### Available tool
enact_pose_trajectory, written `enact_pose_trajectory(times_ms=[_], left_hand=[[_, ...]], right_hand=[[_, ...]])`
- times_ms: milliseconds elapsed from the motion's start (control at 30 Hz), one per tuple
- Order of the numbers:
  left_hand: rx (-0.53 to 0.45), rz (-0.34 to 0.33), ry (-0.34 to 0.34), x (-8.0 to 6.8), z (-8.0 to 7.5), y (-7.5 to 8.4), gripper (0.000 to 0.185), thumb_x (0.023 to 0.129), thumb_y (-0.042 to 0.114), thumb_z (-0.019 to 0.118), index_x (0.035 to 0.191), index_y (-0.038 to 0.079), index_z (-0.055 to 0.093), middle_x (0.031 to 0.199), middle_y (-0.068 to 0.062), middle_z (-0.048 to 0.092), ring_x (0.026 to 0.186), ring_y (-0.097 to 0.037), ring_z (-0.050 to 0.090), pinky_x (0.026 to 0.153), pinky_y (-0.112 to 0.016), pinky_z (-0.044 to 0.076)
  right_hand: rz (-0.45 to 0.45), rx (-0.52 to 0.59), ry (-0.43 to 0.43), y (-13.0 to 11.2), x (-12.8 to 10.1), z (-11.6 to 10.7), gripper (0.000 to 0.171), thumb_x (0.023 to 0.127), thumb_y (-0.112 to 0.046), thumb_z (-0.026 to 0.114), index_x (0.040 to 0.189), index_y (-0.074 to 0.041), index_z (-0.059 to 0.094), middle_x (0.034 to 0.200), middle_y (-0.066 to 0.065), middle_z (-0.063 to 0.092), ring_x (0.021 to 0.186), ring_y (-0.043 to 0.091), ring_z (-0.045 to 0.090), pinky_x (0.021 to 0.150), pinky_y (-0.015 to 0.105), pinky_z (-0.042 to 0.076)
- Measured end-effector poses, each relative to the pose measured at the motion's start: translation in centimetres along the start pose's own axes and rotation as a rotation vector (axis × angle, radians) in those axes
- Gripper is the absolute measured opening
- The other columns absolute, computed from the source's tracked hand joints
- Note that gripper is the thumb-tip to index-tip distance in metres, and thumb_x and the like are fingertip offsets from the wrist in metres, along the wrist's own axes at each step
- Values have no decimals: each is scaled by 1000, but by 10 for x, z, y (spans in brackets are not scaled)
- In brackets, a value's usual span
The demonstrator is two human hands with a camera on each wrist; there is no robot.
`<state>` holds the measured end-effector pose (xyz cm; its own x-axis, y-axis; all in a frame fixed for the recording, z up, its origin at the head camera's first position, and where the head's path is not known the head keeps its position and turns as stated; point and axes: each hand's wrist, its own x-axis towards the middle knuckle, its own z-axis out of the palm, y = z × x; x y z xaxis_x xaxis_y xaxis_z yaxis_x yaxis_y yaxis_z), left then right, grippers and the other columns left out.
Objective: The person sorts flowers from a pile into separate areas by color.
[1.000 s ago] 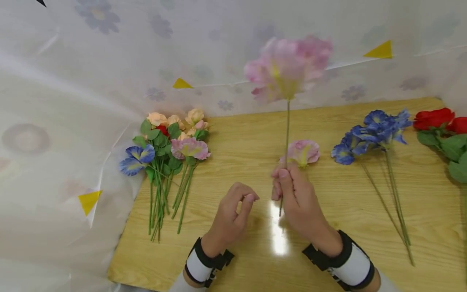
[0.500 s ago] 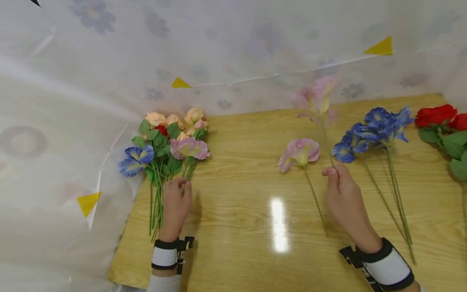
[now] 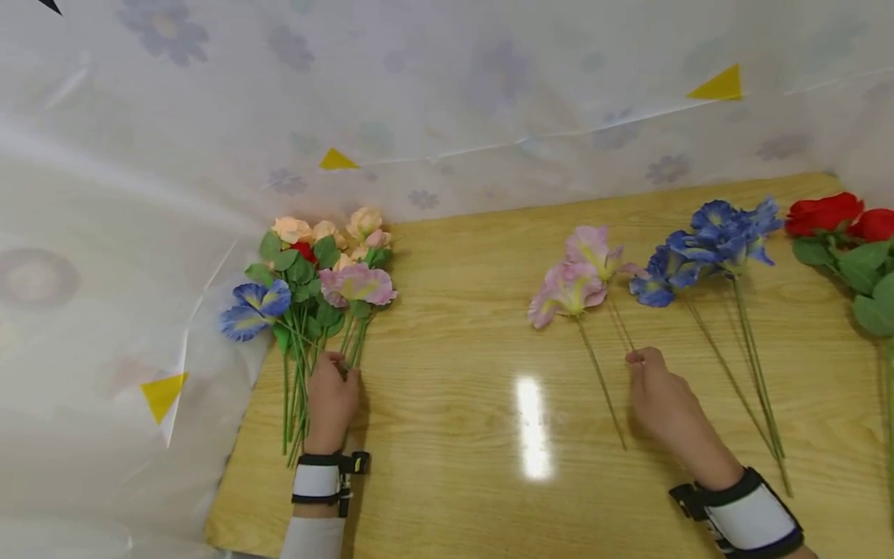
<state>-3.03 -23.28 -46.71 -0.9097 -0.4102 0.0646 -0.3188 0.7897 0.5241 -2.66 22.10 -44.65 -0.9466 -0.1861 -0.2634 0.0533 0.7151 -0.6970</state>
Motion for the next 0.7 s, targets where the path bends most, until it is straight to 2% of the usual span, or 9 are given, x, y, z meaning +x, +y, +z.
enact_pose_trajectory(times_ms=[67, 133, 200, 300, 367, 433, 567, 633, 700], left_hand=[[-18, 15, 5, 0, -1, -1, 27, 95, 6, 60, 119, -4, 52, 93, -18, 58, 77, -33, 59, 62, -44, 48], [-40, 22, 9, 1, -2, -1, 24, 97, 5, 58, 117, -6, 53, 90, -18, 59, 73, -31, 59, 61, -43, 47], [-46, 24, 18, 2, -3, -1, 21, 98, 5, 55, 115, -7, 55, 88, -18, 60, 71, -31, 58, 60, -42, 47], [-35, 34, 39, 3, -4, -2, 18, 98, 6, 55, 109, -7, 60, 87, -20, 61, 71, -32, 58, 61, -43, 48], [-23, 45, 62, 3, -5, -2, 17, 98, 8, 56, 104, -7, 64, 85, -20, 62, 72, -33, 59, 64, -45, 49], [-21, 46, 88, 3, -7, -2, 18, 99, 10, 57, 101, -5, 65, 85, -20, 62, 74, -34, 58, 65, -47, 49], [-32, 36, 174, 1, -9, -2, 20, 100, 13, 57, 99, -3, 67, 92, -25, 55, 87, -39, 51, 68, -49, 47], [-34, 42, 244, 1, -10, -2, 20, 100, 13, 57, 98, -4, 66, 100, -28, 50, 94, -43, 46, 74, -51, 43], [-28, 48, 320, 1, -11, -1, 21, 101, 14, 55, 96, -4, 65, 107, -31, 47, 98, -45, 42, 78, -53, 39]], right_hand=[[-8, -17, 1, 1, 0, 2, 44, 108, -18, 16, 134, 14, 30, 85, 27, 59, 40, 12, 32, 39, 29, 33], [-17, -38, 9, 3, 0, 4, 45, 108, -18, 17, 134, 15, 30, 71, 13, 54, 41, 13, 33, 40, 29, 32], [-18, -50, 17, 4, -1, 6, 45, 108, -19, 16, 134, 15, 30, 73, 14, 55, 42, 14, 34, 40, 30, 32], [-12, -74, 26, 4, -2, 8, 45, 107, -17, 15, 134, 16, 30, 87, 32, 57, 44, 17, 37, 43, 32, 32], [-5, -84, 31, 4, -2, 10, 44, 107, -15, 16, 135, 16, 29, 105, 43, 53, 45, 19, 39, 43, 33, 31], [-10, -97, 40, 4, -3, 10, 43, 107, -12, 18, 136, 18, 29, 123, 48, 43, 48, 24, 44, 43, 33, 30], [-17, -126, 52, 2, -2, 9, 42, 106, -10, 27, 136, 20, 29, 121, 46, 46, 71, 43, 59, 45, 35, 36], [-19, -141, 58, 1, -2, 8, 43, 106, -10, 30, 136, 20, 29, 120, 45, 48, 87, 48, 59, 48, 35, 39], [-13, -151, 57, 0, -1, 7, 45, 106, -12, 32, 136, 21, 29, 118, 44, 48, 91, 51, 58, 50, 37, 42]])
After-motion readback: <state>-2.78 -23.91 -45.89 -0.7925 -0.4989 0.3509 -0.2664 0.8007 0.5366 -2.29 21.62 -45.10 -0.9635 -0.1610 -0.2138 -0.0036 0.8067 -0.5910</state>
